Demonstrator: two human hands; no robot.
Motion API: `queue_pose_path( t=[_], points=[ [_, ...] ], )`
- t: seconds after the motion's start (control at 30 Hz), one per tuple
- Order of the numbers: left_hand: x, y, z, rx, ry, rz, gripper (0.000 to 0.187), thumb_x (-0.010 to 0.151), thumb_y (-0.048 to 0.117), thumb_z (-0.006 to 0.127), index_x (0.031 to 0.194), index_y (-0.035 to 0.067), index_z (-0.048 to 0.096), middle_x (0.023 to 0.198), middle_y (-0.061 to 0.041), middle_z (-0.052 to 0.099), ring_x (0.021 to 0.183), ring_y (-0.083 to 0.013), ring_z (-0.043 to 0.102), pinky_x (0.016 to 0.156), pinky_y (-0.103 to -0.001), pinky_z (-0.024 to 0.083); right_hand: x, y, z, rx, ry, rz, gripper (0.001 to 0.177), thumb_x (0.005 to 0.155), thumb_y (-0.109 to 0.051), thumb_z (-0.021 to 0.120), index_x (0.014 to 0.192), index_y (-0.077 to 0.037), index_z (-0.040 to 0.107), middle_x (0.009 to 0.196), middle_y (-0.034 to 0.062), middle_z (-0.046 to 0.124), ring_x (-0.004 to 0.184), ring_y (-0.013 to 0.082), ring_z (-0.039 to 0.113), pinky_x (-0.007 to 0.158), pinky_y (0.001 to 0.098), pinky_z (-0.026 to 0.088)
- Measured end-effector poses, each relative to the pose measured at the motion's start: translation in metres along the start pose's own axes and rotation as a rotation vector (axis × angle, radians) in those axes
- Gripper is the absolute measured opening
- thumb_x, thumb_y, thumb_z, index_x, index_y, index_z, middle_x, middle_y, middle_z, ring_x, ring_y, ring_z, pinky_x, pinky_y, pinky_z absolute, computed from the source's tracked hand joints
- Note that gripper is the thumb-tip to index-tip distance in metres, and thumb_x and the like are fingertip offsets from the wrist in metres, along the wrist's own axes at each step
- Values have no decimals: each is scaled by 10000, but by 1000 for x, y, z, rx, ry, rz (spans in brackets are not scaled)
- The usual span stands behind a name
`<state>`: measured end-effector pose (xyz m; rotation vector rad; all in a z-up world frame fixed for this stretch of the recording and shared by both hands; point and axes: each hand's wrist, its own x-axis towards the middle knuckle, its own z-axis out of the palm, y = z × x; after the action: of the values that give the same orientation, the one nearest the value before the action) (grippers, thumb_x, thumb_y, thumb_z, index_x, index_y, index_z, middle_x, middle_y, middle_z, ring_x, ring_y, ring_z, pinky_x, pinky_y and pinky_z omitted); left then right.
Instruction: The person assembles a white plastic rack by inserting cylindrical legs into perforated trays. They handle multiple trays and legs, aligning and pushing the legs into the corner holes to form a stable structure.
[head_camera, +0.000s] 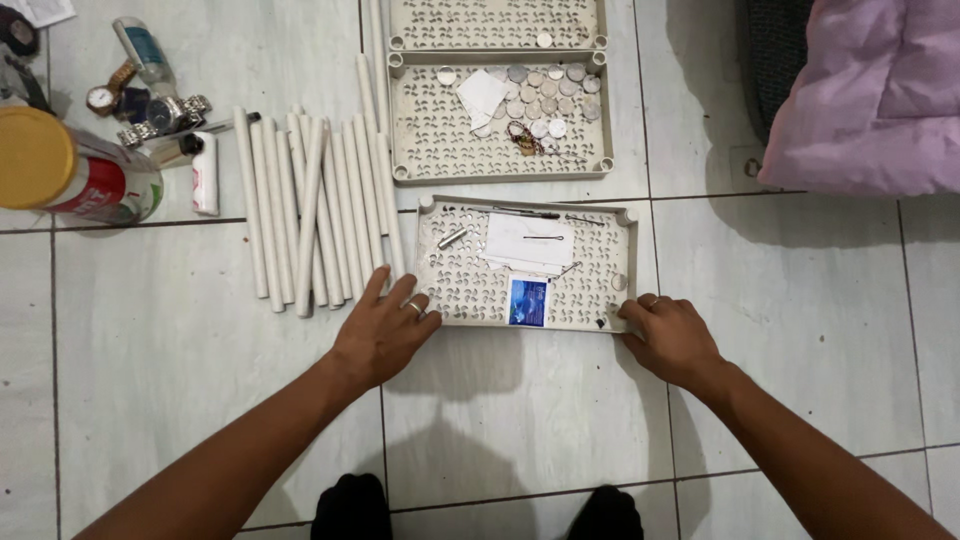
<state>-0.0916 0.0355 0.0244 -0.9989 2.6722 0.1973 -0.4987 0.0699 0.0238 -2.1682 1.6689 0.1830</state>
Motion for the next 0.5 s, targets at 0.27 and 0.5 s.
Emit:
queue_pose_path(
  t=[0.27,0.5],
  points=[
    [-6,-11,-10,-138,89,-51,369,855,58,600,1197,177,670,1256,-88,632,1252,-287,510,1135,-607,281,-22,-9,-4,153,167,-49,344,745,-216,844,1022,-80,692,979,120,703,878,327,682,761,419,560],
    [-2,-11,-9,-173,215,-29,346,889,70,595,1216,157,667,1181,-128,616,1210,-316,535,1149,-633,286,-31,-3,-7,138,238,-51,412,715,-229,876,1029,-60,669,1043,135,684,929,329,671,794,433,567]
  ],
)
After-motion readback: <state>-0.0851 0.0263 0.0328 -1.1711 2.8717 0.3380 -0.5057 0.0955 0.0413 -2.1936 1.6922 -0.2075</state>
